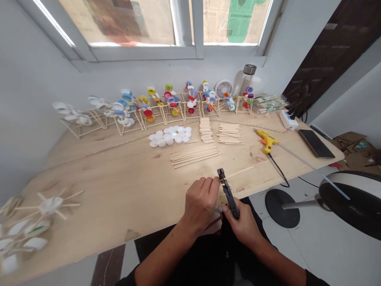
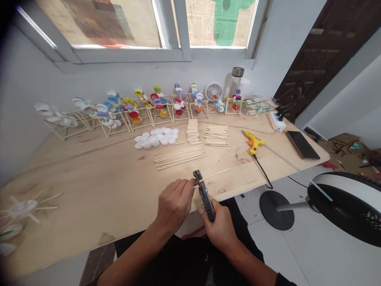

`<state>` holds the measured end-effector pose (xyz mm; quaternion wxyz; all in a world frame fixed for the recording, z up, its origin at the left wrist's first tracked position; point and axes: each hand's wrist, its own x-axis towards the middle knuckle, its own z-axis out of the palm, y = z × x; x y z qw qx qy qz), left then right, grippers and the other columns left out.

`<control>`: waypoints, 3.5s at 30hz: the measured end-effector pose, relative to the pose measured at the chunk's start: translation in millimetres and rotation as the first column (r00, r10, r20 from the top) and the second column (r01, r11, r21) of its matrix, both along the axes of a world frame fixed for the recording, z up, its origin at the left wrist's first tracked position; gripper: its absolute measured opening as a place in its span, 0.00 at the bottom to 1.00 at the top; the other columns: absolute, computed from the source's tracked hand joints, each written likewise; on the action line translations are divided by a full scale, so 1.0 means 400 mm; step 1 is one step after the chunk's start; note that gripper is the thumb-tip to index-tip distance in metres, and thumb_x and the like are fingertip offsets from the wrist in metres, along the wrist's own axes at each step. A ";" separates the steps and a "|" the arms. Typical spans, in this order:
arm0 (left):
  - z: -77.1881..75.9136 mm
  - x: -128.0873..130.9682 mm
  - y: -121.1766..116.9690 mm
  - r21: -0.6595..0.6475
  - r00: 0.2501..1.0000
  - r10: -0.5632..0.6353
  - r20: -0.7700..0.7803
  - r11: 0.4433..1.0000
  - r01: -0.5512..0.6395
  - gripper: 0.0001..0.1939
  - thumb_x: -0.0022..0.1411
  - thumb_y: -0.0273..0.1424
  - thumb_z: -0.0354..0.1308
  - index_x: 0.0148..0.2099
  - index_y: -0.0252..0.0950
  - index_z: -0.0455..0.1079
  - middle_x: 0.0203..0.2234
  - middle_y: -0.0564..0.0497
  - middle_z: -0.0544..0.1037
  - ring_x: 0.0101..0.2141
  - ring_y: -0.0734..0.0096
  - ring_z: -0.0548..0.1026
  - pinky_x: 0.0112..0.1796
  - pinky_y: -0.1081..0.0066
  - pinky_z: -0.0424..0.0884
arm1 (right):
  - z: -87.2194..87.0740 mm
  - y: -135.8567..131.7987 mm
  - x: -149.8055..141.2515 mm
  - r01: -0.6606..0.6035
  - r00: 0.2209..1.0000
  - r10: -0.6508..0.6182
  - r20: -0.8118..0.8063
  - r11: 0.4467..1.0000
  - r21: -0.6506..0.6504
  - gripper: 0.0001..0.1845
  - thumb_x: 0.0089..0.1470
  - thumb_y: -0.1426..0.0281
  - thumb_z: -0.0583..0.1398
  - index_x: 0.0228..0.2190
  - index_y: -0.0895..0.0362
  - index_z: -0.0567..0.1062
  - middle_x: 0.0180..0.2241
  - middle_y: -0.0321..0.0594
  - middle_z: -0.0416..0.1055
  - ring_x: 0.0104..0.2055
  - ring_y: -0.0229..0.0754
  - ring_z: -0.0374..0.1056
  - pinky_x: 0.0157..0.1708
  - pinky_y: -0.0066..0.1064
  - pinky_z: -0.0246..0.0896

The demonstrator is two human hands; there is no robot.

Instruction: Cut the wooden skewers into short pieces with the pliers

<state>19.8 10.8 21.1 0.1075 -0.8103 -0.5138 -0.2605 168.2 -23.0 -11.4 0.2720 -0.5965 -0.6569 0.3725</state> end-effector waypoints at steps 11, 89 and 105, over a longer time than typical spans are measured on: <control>-0.008 -0.019 0.013 0.107 0.993 -0.112 -0.028 0.988 0.115 0.09 0.61 0.23 0.45 0.42 0.31 0.65 0.21 0.51 0.69 0.22 0.72 0.68 0.23 0.71 0.59 | 0.035 -0.015 0.008 0.014 1.000 -0.014 0.000 0.996 -0.084 0.10 0.51 0.62 0.54 0.25 0.55 0.64 0.21 0.34 0.67 0.25 0.39 0.64 0.26 0.27 0.55; 0.009 -0.028 0.002 -0.326 0.871 -0.055 0.488 0.915 0.240 0.09 0.62 0.28 0.45 0.36 0.34 0.67 0.23 0.52 0.73 0.24 0.75 0.71 0.26 0.77 0.64 | 0.058 0.000 0.023 -0.073 0.988 0.094 0.119 0.982 -0.176 0.10 0.53 0.62 0.53 0.27 0.55 0.64 0.23 0.35 0.69 0.26 0.40 0.65 0.26 0.26 0.53; -0.001 -0.022 0.004 -0.166 0.953 -0.091 0.287 0.976 0.143 0.10 0.63 0.28 0.45 0.37 0.34 0.67 0.23 0.51 0.73 0.25 0.74 0.71 0.27 0.76 0.65 | 0.043 0.002 0.018 -0.039 0.991 0.058 0.124 0.987 -0.154 0.12 0.53 0.60 0.53 0.28 0.56 0.67 0.21 0.36 0.69 0.26 0.41 0.66 0.26 0.27 0.54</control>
